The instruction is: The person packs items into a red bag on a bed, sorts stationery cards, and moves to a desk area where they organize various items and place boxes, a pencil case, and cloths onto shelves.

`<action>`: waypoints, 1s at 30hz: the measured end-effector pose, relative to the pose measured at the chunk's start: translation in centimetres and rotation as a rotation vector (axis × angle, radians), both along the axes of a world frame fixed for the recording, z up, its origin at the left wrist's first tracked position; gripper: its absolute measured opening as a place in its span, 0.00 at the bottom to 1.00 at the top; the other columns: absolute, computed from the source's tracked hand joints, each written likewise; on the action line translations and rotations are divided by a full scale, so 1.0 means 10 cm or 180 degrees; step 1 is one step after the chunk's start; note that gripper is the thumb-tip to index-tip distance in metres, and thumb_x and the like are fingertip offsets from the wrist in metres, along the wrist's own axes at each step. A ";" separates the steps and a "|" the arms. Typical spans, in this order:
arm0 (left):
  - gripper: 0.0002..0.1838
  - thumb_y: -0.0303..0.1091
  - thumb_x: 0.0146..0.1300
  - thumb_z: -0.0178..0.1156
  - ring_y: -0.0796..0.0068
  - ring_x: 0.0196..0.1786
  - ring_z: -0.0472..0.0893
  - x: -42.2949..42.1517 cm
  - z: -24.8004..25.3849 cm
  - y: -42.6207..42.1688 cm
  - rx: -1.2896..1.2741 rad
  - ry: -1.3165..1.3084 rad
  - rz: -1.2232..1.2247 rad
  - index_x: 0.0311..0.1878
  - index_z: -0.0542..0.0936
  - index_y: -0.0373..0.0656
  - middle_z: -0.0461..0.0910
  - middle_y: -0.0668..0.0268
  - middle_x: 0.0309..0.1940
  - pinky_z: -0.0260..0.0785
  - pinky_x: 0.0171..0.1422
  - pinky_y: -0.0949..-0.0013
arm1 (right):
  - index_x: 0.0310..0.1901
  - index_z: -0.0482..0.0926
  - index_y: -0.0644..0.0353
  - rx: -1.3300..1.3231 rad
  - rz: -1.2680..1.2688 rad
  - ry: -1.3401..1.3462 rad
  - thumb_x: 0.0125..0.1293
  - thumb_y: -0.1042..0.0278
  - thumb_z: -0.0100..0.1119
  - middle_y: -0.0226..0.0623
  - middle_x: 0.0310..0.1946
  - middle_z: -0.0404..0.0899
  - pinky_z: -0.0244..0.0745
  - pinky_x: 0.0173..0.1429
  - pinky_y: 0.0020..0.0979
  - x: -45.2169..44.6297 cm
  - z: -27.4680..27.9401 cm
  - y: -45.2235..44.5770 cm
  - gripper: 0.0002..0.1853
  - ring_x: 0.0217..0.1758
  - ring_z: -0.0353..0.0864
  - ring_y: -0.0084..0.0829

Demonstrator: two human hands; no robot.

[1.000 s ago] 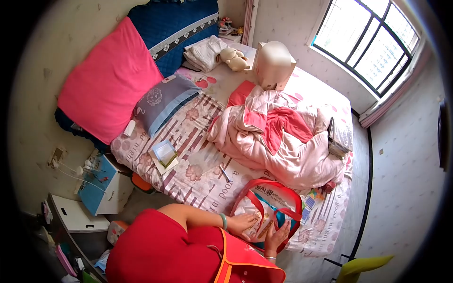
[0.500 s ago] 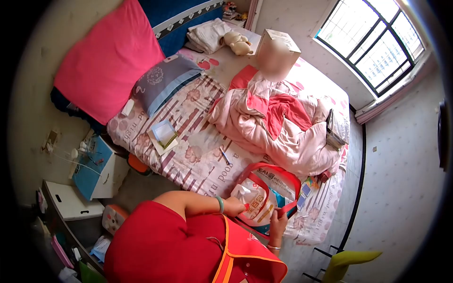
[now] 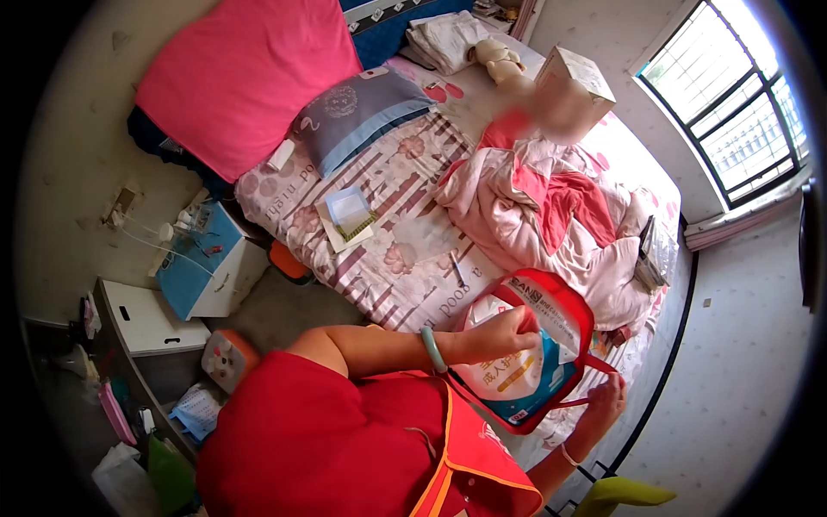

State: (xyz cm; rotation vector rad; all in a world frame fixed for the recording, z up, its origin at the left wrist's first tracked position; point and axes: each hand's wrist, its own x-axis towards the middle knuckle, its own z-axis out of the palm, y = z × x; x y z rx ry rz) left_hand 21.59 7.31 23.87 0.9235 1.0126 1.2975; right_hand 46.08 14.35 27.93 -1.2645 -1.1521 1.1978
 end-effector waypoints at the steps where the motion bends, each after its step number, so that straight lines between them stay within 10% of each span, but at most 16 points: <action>1: 0.10 0.31 0.61 0.54 0.85 0.35 0.68 -0.08 0.14 -0.04 0.0040 -0.0368 -0.0110 0.41 0.67 0.37 0.69 0.71 0.31 0.64 0.41 0.79 | 0.34 0.72 0.59 0.0015 -0.0029 0.0141 0.64 0.67 0.53 0.19 0.15 0.58 0.50 0.21 0.16 -0.06 0.08 -0.01 0.06 0.17 0.54 0.11; 6: 0.12 0.32 0.60 0.55 0.87 0.31 0.63 -0.53 0.54 -0.26 0.0271 -0.0189 -0.0413 0.42 0.66 0.38 0.64 0.73 0.28 0.60 0.36 0.80 | 0.37 0.73 0.63 -0.0106 0.0106 0.0721 0.62 0.70 0.55 0.20 0.14 0.55 0.45 0.19 0.14 -0.38 0.10 -0.03 0.06 0.15 0.53 0.11; 10: 0.15 0.37 0.60 0.56 0.77 0.37 0.73 -0.78 0.11 -0.25 -0.0162 0.0759 -0.0114 0.42 0.69 0.34 0.74 0.61 0.33 0.67 0.40 0.71 | 0.45 0.75 0.64 0.1532 0.0664 -0.2059 0.65 0.67 0.48 0.27 0.24 0.68 0.62 0.26 0.22 -0.42 -0.88 -0.06 0.12 0.23 0.65 0.19; 13: 0.15 0.38 0.60 0.57 0.78 0.37 0.74 -1.02 -0.71 -0.63 -0.0780 0.0991 -0.0161 0.42 0.71 0.36 0.75 0.63 0.32 0.69 0.41 0.71 | 0.42 0.76 0.61 -0.0954 0.0213 0.0811 0.63 0.70 0.55 0.22 0.23 0.69 0.59 0.26 0.18 -1.02 -1.15 -0.24 0.08 0.23 0.65 0.14; 22: 0.07 0.34 0.63 0.51 0.91 0.14 0.54 -1.91 0.51 -0.50 -0.0799 0.0029 0.0369 0.40 0.68 0.43 0.57 0.80 0.15 0.46 0.15 0.84 | 0.42 0.74 0.62 -0.0372 0.0878 0.0410 0.64 0.67 0.55 0.20 0.23 0.68 0.55 0.21 0.15 -2.07 -0.04 -0.16 0.09 0.19 0.61 0.11; 30: 0.13 0.40 0.66 0.50 0.86 0.14 0.59 -2.51 0.66 -0.41 -0.0170 -0.0181 0.0586 0.45 0.70 0.40 0.61 0.74 0.18 0.57 0.16 0.82 | 0.45 0.71 0.66 -0.0602 0.1203 0.1353 0.63 0.65 0.54 0.27 0.27 0.71 0.64 0.24 0.18 -2.46 0.10 -0.16 0.14 0.23 0.66 0.14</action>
